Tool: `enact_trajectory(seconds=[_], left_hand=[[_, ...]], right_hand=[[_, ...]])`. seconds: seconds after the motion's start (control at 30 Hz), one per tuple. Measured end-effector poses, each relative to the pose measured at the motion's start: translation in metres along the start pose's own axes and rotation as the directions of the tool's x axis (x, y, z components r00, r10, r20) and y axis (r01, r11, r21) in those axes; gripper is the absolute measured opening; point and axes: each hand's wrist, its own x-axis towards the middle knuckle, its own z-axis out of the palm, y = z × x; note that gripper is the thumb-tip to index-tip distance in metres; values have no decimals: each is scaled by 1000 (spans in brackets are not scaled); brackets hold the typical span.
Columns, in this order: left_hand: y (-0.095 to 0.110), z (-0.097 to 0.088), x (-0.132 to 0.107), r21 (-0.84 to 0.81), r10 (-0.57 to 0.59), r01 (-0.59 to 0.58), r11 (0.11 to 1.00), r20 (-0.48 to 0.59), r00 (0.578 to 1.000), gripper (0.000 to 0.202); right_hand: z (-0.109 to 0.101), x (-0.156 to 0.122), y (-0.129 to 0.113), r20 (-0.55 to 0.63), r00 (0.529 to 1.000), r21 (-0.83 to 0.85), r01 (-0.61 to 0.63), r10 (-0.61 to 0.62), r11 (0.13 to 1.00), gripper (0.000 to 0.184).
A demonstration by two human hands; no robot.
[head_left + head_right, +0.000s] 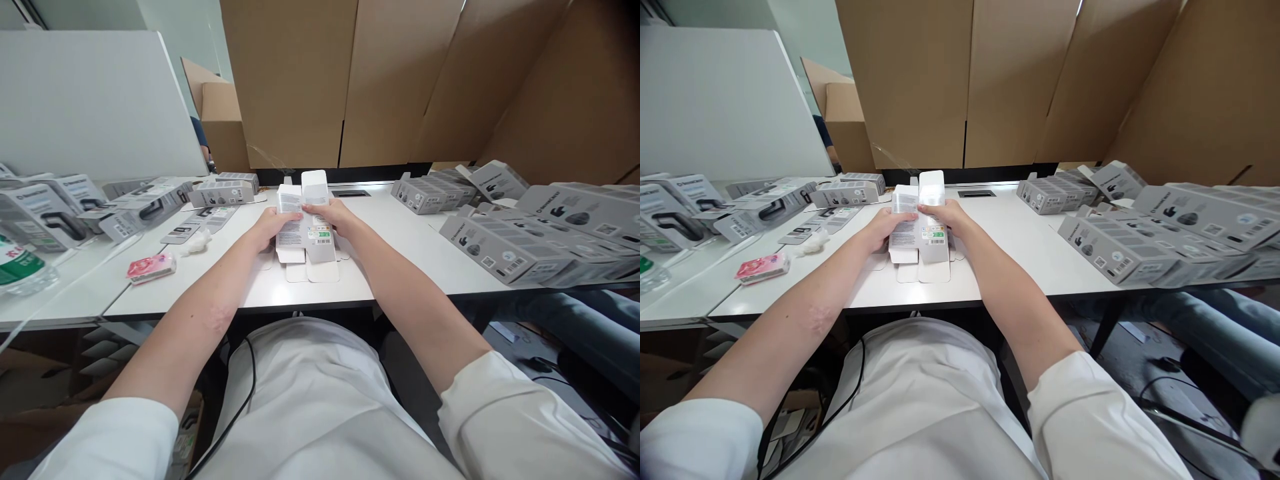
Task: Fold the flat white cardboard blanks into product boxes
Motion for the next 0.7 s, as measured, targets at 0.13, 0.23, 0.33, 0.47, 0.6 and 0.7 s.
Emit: enact_trajectory(seconds=[0.13,0.23,0.33,0.47,0.6,0.7], left_hand=[[1,-1,1,21,-4,4,1000,-24,1000,49],[2,-1,2,8,6,-6,1000,-25,1000,53],[3,-1,2,-8,9,-10,1000,-46,999,55],[4,-2,3,6,25,-25,1000,-100,995,47],[1,-3,6,47,42,-37,998,-108,993,43],[-3,-3,10,98,72,-61,993,-121,990,42]], right_hand=[[0,1,2,-10,1000,-32,1,-1,999,27],[0,1,2,-21,1000,-46,-10,9,999,25],[1,0,1,-24,1000,-43,-15,14,999,22],[2,-1,2,-22,1000,-49,-9,8,999,20],[3,0,3,-56,998,-82,25,-30,996,20],[3,1,5,-92,994,-126,50,-61,991,24]])
